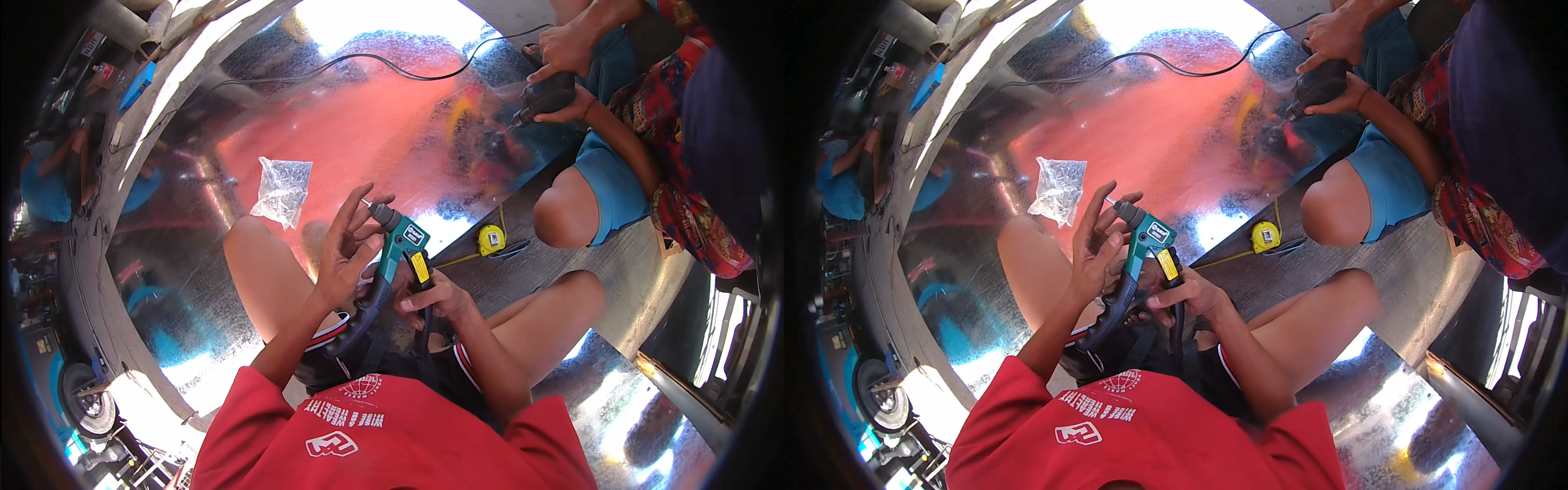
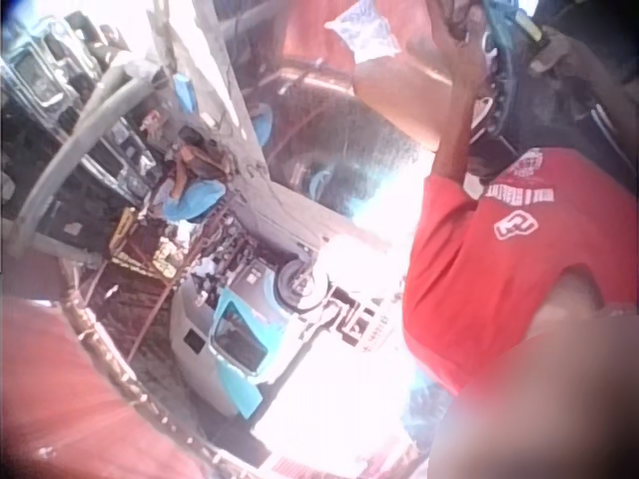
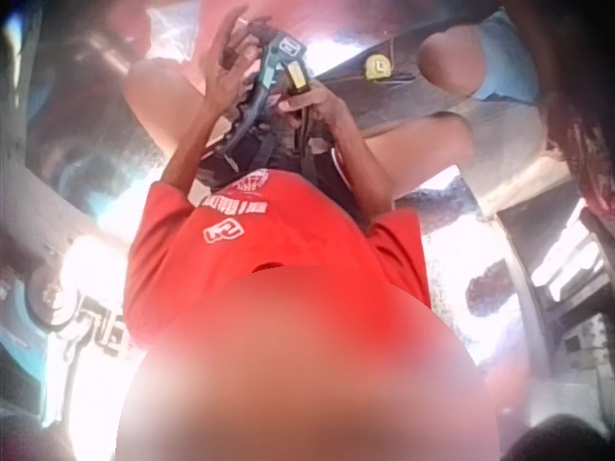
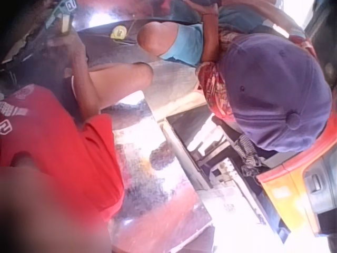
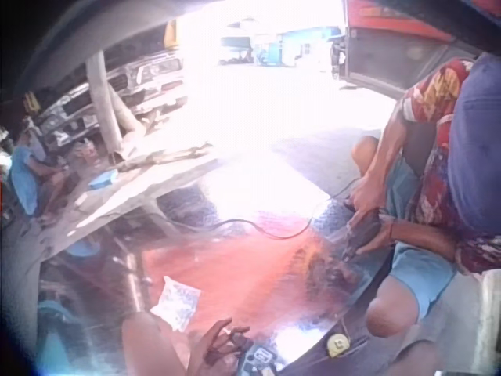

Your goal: The person sits on the floor and uses a rivet gun to fasten a metal sheet to a larger metal panel. They repeatedly pick up rivets, load them into the tool, and fire the rivet gun at various points along the sheet's edge. Another person works nearby with a drill.

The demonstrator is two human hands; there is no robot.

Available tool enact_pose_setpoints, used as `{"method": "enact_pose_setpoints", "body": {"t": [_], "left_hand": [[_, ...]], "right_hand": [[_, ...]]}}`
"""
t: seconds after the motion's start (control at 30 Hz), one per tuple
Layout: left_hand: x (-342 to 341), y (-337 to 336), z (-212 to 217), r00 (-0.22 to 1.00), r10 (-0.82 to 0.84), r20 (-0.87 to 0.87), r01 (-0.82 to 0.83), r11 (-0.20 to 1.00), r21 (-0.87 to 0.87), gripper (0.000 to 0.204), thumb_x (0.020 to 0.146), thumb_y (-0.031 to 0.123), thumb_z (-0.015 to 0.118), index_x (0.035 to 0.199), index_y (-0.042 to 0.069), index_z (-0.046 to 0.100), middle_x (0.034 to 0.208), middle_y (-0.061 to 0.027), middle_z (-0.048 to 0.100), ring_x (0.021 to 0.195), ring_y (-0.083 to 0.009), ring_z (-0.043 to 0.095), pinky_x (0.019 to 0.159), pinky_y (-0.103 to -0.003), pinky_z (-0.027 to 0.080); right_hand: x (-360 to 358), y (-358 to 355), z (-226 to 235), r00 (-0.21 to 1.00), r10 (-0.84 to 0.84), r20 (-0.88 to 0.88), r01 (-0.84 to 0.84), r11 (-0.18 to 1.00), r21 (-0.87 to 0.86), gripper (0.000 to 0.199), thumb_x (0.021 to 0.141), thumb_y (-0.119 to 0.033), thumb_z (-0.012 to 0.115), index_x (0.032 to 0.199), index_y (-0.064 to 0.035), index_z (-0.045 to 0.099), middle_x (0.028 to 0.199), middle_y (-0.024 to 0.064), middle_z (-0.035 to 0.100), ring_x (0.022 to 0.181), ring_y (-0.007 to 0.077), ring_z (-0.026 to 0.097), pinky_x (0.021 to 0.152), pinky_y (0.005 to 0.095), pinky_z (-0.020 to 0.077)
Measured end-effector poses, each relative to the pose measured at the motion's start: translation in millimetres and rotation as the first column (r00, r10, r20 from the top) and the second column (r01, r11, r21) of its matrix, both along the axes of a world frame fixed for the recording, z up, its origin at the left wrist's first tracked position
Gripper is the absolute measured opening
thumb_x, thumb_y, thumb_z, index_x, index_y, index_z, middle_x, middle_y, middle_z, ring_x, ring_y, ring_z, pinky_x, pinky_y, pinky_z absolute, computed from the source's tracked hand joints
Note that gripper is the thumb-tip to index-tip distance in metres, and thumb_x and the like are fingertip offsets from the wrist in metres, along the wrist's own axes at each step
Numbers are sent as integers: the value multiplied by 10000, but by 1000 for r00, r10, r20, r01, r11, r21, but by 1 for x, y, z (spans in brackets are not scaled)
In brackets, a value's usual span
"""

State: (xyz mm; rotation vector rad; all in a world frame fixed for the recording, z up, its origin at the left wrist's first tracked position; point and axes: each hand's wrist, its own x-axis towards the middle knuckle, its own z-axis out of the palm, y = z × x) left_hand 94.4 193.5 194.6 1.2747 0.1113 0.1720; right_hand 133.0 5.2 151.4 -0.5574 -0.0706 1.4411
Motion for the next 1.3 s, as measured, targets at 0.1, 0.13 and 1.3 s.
{"method": "enact_pose_setpoints", "body": {"t": [0.1, 0.13, 1.3], "left_hand": [[10, 26, -22, 980, 120, -160, -127, 991, -30, 527, 994, 310, 522, 1414, 10, 416, 1399, -212, 472, 1091, -261, 623, 928, -386, 497], [17, 37, -32, 946, 165, -279, -159, 986, 43, 538, 991, 351, 519, 1398, 9, 435, 1388, -208, 482, 1083, -263, 625, 927, -388, 499], [31, -30, -24, 829, -29, -558, 136, 979, 152, 1060, 670, 131, 871, 1457, -1, 172, 947, -95, 581, 849, -160, 596, 752, -292, 522]], "right_hand": [[-6, 19, -2, 964, -167, 206, 200, 968, -151, 629, 727, -32, 666, 1340, -35, 521, 984, 66, 663, 592, 143, 576, 551, 282, 473], [-9, 23, -3, 954, -182, 240, 240, 940, -241, 622, 727, -37, 665, 1331, -23, 522, 936, 69, 655, 610, 146, 583, 569, 285, 475], [-30, 24, -13, 721, -67, 690, 428, 826, -367, 474, 759, -51, 679, 1192, 51, 518, 979, 129, 653, 914, 216, 624, 835, 352, 486]]}}
